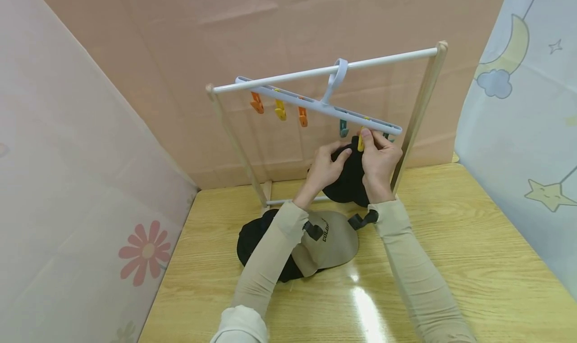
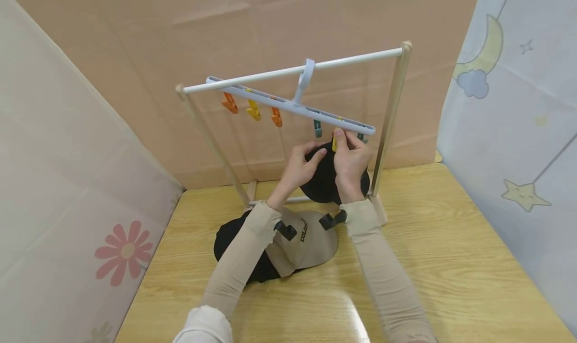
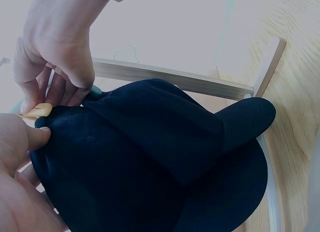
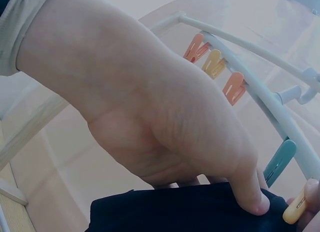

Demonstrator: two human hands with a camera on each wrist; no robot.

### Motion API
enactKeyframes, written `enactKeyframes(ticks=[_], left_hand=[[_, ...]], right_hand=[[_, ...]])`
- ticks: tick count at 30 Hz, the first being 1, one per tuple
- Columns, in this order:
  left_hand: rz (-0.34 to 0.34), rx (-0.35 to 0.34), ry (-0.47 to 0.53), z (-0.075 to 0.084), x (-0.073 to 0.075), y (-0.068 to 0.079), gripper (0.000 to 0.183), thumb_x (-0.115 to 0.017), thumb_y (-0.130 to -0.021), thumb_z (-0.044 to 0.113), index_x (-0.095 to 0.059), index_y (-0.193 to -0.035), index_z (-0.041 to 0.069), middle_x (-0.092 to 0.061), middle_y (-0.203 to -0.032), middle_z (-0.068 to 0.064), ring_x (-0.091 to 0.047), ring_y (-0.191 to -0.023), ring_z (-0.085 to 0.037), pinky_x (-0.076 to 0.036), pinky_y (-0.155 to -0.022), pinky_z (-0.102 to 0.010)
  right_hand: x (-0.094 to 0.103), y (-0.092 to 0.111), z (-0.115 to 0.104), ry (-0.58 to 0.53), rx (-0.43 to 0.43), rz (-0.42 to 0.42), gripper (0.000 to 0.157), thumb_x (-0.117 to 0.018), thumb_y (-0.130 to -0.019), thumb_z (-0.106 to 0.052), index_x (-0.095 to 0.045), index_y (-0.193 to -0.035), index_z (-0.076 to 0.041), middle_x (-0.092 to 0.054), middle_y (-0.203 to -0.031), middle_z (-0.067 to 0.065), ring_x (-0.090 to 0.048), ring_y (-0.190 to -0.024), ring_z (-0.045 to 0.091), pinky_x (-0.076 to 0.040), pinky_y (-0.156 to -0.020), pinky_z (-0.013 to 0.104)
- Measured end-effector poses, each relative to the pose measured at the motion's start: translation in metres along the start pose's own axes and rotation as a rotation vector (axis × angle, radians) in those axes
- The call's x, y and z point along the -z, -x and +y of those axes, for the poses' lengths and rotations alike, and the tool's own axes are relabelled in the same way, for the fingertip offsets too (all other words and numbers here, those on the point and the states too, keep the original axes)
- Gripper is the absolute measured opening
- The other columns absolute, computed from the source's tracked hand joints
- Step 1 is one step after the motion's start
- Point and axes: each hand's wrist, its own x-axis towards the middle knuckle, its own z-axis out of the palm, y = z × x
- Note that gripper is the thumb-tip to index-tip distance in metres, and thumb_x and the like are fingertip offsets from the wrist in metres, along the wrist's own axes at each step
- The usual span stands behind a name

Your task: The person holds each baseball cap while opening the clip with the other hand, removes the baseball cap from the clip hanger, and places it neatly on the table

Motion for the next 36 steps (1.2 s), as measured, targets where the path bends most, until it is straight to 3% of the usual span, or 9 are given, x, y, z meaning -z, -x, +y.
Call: enactKeyframes(ticks=[14,28,36], left_hand=[[0.011,0.011,-0.017,-0.001,0.003,0.005,0.027,-0.062,-0.109,0.013,-0.075,-0.129,0.002,-0.077,-0.129,-0.012,-0.072,-0.123,-0.024,-0.055,-0.105,-0.026],[-0.003,0.032,-0.028,-0.004,0.008,0.009,0.024,-0.062,-0.109,0.016,-0.077,-0.126,0.005,-0.078,-0.125,-0.01,-0.073,-0.118,-0.021,-0.055,-0.103,-0.025],[-0.001,0.053,-0.051,-0.002,0.011,0.014,0.025,-0.063,-0.109,0.017,-0.077,-0.127,0.006,-0.079,-0.125,-0.009,-0.074,-0.117,-0.021,-0.056,-0.103,-0.026]], right_hand=[[0.0,-0.001,0.001,-0.001,0.003,-0.001,0.025,-0.08,-0.097,-0.02,-0.083,-0.114,-0.001,-0.079,-0.085,-0.008,-0.073,-0.104,0.013,-0.057,-0.094,0.024],[0.0,0.0,-0.001,-0.007,-0.022,-0.008,0.025,-0.081,-0.096,-0.02,-0.083,-0.115,-0.004,-0.08,-0.088,-0.007,-0.073,-0.105,0.014,-0.057,-0.095,0.024],[0.001,-0.002,0.002,-0.015,-0.033,-0.014,0.027,-0.08,-0.097,-0.019,-0.082,-0.116,0.001,-0.081,-0.089,-0.005,-0.073,-0.109,0.016,-0.057,-0.097,0.025]])
